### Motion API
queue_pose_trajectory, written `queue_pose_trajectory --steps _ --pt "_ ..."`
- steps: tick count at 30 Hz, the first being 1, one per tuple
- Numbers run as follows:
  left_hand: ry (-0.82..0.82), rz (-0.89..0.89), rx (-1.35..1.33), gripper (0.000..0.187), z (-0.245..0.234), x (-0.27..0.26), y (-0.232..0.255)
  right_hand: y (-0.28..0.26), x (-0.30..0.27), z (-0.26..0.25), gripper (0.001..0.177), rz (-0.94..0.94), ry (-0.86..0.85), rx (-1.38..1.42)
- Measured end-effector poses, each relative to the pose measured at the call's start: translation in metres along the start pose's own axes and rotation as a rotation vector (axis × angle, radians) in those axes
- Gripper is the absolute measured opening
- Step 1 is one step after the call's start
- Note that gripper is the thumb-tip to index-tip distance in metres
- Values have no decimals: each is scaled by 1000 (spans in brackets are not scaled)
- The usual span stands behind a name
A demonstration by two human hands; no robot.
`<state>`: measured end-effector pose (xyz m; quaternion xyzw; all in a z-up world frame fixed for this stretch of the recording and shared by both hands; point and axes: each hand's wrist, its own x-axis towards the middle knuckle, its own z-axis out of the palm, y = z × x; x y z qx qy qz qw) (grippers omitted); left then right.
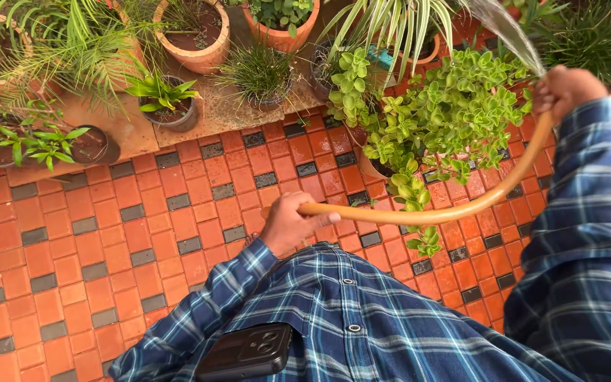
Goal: The person waters various potted plants and garden areas with a hose.
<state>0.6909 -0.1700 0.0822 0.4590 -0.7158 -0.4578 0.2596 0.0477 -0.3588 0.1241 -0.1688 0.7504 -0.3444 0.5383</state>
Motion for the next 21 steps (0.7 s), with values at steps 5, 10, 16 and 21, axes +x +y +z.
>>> queue_pose_trajectory --steps 5,10,16,21 --pt "153 -281 -589 49 -26 -9 -33 101 33 32 34 -30 -120 519" --pt "337 -350 -827 42 -44 -9 -27 152 56 95 35 50 -360 658" --pt "454 -333 -777 44 -41 -17 -29 157 66 148 32 71 -433 676" --pt "457 -276 -599 45 -33 -31 10 135 80 174 25 23 -410 525"
